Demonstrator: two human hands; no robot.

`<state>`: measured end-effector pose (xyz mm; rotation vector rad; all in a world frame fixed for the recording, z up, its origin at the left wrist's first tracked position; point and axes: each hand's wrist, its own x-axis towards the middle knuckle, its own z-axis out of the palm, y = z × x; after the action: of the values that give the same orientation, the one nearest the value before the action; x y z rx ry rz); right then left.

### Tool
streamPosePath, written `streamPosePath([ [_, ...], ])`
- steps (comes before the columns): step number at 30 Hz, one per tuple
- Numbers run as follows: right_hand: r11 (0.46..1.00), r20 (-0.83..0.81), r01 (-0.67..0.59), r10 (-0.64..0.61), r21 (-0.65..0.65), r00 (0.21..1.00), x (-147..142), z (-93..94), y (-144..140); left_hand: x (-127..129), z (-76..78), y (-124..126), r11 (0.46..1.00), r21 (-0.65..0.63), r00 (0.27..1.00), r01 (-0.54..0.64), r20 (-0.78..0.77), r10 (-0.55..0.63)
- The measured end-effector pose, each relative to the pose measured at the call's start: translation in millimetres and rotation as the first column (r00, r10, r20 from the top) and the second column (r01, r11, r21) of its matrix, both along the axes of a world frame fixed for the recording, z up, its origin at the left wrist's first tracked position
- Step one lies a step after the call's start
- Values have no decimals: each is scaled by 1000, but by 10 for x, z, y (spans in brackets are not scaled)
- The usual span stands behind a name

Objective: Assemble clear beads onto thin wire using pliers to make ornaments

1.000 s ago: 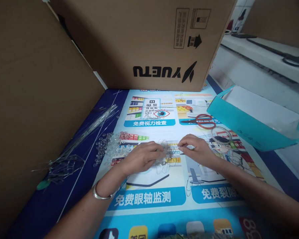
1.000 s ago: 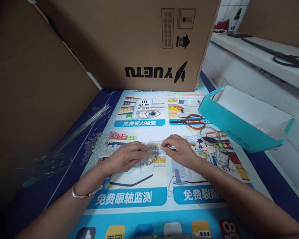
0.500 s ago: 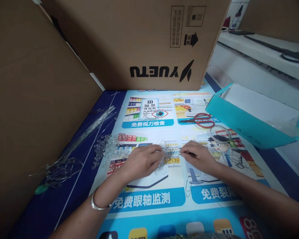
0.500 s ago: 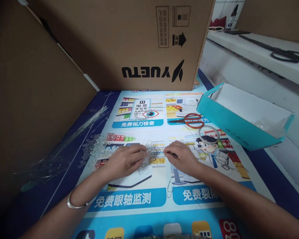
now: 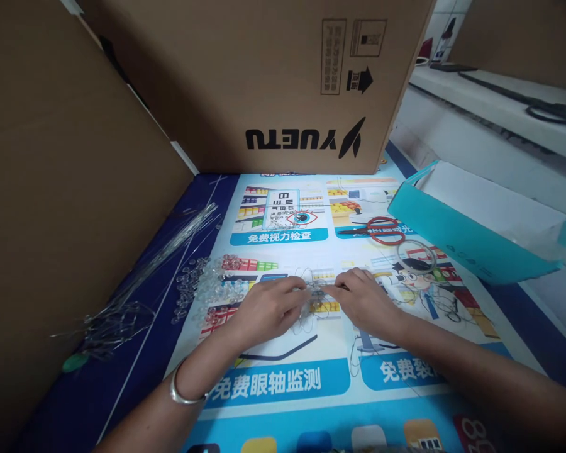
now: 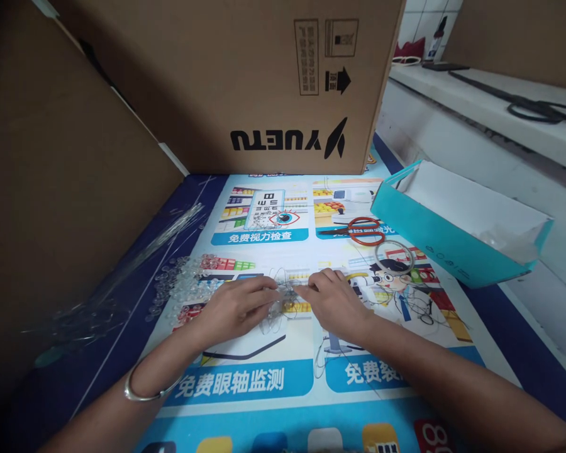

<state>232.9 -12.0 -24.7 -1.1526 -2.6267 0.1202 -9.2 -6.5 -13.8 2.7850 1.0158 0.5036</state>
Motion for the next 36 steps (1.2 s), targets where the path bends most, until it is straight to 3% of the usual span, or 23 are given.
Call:
streamPosePath([
  [9, 1000, 15, -7, 7, 25, 1000, -16, -30, 9, -92, 16, 51, 991, -127, 986, 52, 163, -31],
  [16, 1000, 64, -15, 15, -1, 998, -6, -27, 14, -234, -65, 192, 986, -154, 911, -56, 397, 113],
  [29, 1000, 92, -10, 12, -13, 996, -9, -59, 41, -200, -180, 287, 994, -83, 983, -64, 167, 77],
  [36, 1000, 111, -8, 10, -25, 994, -5, -62, 36, -367, -41, 275, 995, -87, 971, -52, 226, 71],
])
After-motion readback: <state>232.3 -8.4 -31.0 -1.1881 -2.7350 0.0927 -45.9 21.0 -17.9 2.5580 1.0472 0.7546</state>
